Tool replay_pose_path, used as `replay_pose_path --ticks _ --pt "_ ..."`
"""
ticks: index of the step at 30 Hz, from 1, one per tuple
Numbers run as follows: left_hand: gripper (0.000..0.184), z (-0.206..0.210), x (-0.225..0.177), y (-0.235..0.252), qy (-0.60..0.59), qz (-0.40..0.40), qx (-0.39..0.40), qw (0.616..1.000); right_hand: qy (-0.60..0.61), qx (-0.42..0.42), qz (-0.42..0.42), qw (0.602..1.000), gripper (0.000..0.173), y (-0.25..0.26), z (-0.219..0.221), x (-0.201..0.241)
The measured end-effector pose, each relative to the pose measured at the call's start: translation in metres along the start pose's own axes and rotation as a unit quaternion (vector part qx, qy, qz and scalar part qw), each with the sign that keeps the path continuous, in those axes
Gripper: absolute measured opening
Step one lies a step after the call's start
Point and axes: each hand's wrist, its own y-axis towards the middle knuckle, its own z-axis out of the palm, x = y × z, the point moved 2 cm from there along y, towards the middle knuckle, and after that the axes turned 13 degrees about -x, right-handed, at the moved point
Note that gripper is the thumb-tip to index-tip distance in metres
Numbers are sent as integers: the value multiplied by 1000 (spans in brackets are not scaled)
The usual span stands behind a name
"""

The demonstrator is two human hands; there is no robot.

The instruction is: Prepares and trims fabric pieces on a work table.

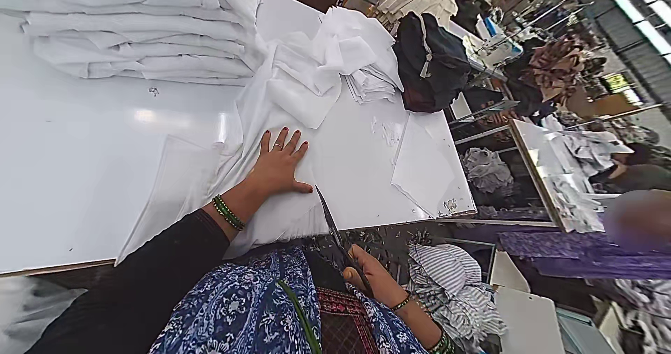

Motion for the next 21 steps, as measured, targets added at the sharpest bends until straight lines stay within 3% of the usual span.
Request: replay_pose_path --ticks 7,12,18,21 --pt "119 2 1 2 -7 -7 -5 1000 -28 48 31 998 85 7 -9 7" --pt "121 0 0 1 -12 -17 -5 1000 30 0 18 999 66 12 -3 5" --pt "122 0 -1 1 -18 -28 -1 999 12 38 29 999 82 22 -7 14" --pt "123 -2 -2 1 -17 -35 1 999 88 6 36 995 67 26 -1 15"
